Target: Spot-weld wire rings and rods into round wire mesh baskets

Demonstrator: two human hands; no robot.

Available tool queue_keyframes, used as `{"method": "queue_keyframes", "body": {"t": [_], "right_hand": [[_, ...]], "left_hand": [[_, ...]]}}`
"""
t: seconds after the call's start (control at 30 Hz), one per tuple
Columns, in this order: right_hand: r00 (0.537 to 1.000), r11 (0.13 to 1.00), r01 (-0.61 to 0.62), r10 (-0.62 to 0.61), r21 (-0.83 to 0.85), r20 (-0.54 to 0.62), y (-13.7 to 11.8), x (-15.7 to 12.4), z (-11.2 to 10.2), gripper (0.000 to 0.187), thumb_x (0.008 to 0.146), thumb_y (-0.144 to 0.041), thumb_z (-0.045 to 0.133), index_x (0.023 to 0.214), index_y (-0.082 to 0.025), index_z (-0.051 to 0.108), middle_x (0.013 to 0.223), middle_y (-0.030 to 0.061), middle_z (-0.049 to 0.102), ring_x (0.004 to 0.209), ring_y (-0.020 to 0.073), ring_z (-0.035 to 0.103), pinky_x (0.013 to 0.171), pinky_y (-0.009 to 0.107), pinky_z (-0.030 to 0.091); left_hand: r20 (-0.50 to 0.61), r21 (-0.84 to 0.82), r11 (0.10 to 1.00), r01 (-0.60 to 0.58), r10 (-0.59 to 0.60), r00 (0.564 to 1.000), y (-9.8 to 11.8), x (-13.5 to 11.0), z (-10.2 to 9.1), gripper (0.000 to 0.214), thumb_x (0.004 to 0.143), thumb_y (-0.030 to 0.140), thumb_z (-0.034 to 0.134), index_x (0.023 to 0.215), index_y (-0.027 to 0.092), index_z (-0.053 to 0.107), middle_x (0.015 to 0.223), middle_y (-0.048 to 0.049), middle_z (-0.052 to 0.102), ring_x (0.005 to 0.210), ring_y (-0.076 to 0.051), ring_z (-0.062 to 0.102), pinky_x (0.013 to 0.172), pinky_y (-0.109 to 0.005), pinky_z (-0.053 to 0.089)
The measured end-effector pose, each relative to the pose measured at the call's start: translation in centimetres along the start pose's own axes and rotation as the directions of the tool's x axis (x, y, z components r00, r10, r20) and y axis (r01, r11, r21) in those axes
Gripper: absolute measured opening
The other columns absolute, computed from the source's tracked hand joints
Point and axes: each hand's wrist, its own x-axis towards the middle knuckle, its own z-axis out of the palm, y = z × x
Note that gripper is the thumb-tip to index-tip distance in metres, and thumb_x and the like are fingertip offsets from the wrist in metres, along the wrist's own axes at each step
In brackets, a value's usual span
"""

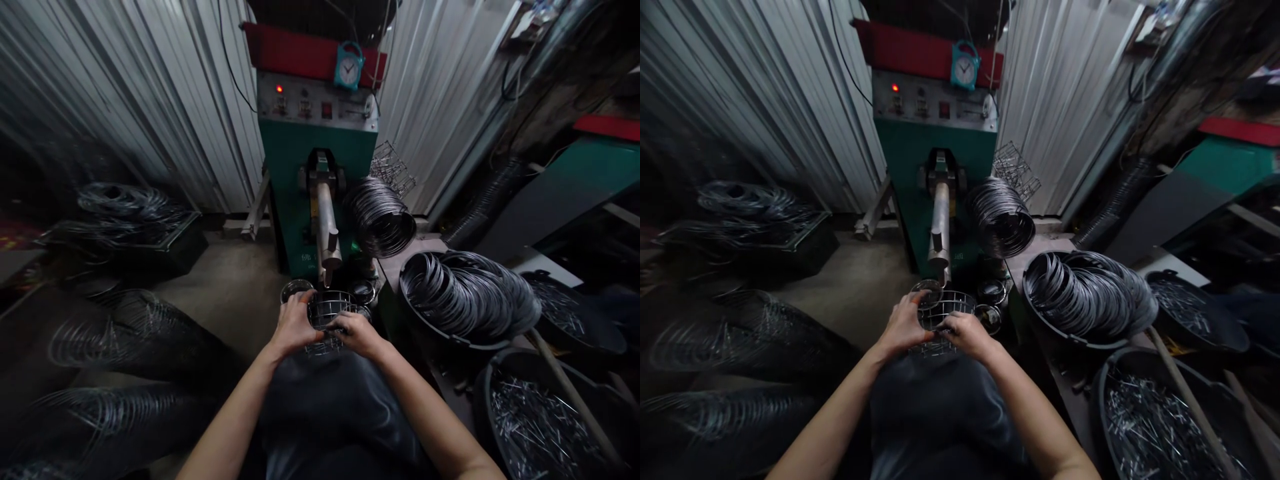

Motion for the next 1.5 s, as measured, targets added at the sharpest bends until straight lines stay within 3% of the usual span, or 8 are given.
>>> {"method": "queue_keyframes", "body": {"t": [0.73, 0.83, 0.9, 0.97, 1.07, 1.17, 1.23, 1.5], "right_hand": [[0.979, 0.986, -0.168, 0.167, 0.003, -0.117, 2.2, 4.6, -0.6, 0.015, 0.077, -0.009, 0.062, 0.085, -0.02, 0.068, 0.09, 0.0063, 0.067, 0.085, 0.0205, 0.063, 0.076, 0.028, 0.047], [0.959, 0.981, -0.167, 0.184, 0.095, -0.215, 1.7, 4.2, -0.9, 0.019, 0.077, -0.013, 0.063, 0.094, -0.021, 0.067, 0.099, 0.0071, 0.065, 0.092, 0.021, 0.061, 0.081, 0.031, 0.046], [0.9, 0.956, -0.2, 0.266, 0.215, -0.344, 1.3, 2.9, -0.8, 0.024, 0.075, -0.02, 0.065, 0.099, -0.021, 0.063, 0.1, 0.0065, 0.064, 0.092, 0.0207, 0.06, 0.082, 0.031, 0.046], [0.806, 0.872, -0.287, 0.443, 0.396, -0.393, 1.0, 1.1, -0.3, 0.025, 0.072, -0.028, 0.067, 0.095, -0.019, 0.061, 0.087, 0.0044, 0.064, 0.081, 0.0192, 0.059, 0.073, 0.03, 0.047], [0.669, 0.548, -0.418, 0.725, 0.725, -0.162, 1.0, -1.7, 0.9, 0.025, 0.068, -0.037, 0.067, 0.081, -0.018, 0.058, 0.062, -0.0023, 0.054, 0.055, 0.0126, 0.049, 0.048, 0.023, 0.038], [0.56, 0.17, -0.417, 0.822, 0.893, 0.105, 1.5, -3.7, 2.3, 0.03, 0.06, -0.036, 0.072, 0.079, -0.016, 0.058, 0.058, -0.004, 0.049, 0.047, 0.008, 0.041, 0.04, 0.017, 0.025], [0.526, 0.017, -0.365, 0.829, 0.931, 0.191, 1.8, -4.4, 2.9, 0.034, 0.056, -0.03, 0.075, 0.083, -0.015, 0.06, 0.062, -0.0018, 0.053, 0.047, 0.0069, 0.041, 0.039, 0.016, 0.022], [0.456, -0.225, -0.197, 0.84, 0.954, 0.293, 2.6, -5.0, 3.7, 0.021, 0.058, -0.013, 0.072, 0.077, -0.011, 0.065, 0.06, -0.0001, 0.053, 0.047, 0.0075, 0.045, 0.038, 0.015, 0.025]], "left_hand": [[-0.017, 0.01, 0.994, 0.113, -0.113, 0.994, 0.2, 5.3, -1.1, 0.084, 0.051, 0.038, 0.073, 0.127, 0.019, 0.043, 0.122, -0.013, 0.053, 0.113, -0.03, 0.05, 0.09, -0.039, 0.042], [-0.007, -0.029, 0.993, 0.116, -0.116, 0.993, -0.2, 6.0, -0.9, 0.085, 0.05, 0.04, 0.076, 0.127, 0.02, 0.044, 0.123, -0.0121, 0.053, 0.113, -0.029, 0.05, 0.091, -0.038, 0.041], [-0.013, -0.037, 0.992, 0.121, -0.121, 0.993, -0.3, 6.1, -0.7, 0.089, 0.049, 0.042, 0.078, 0.128, 0.021, 0.042, 0.125, -0.0117, 0.052, 0.116, -0.029, 0.048, 0.093, -0.038, 0.04], [-0.026, -0.024, 0.992, 0.121, -0.122, 0.992, -0.3, 6.0, -0.7, 0.093, 0.048, 0.044, 0.079, 0.129, 0.02, 0.04, 0.125, -0.012, 0.051, 0.118, -0.029, 0.046, 0.095, -0.039, 0.039], [-0.042, 0.017, 0.995, 0.095, -0.094, 0.995, -0.1, 5.8, -0.9, 0.094, 0.047, 0.044, 0.079, 0.13, 0.021, 0.04, 0.125, -0.0112, 0.051, 0.118, -0.029, 0.046, 0.095, -0.04, 0.038], [-0.032, 0.049, 0.994, 0.096, -0.094, 0.995, 0.1, 5.7, -1.2, 0.091, 0.048, 0.044, 0.078, 0.129, 0.021, 0.041, 0.123, -0.0106, 0.052, 0.116, -0.03, 0.047, 0.093, -0.041, 0.039], [-0.043, 0.066, 0.993, 0.102, -0.099, 0.994, 0.2, 5.8, -1.4, 0.091, 0.048, 0.045, 0.078, 0.129, 0.02, 0.042, 0.123, -0.0112, 0.052, 0.116, -0.031, 0.047, 0.092, -0.042, 0.04], [-0.002, -0.055, 0.994, 0.099, -0.099, 0.995, -0.4, 6.1, -1.1, 0.094, 0.044, 0.042, 0.081, 0.128, 0.021, 0.044, 0.124, -0.011, 0.052, 0.116, -0.03, 0.048, 0.094, -0.04, 0.04]]}}
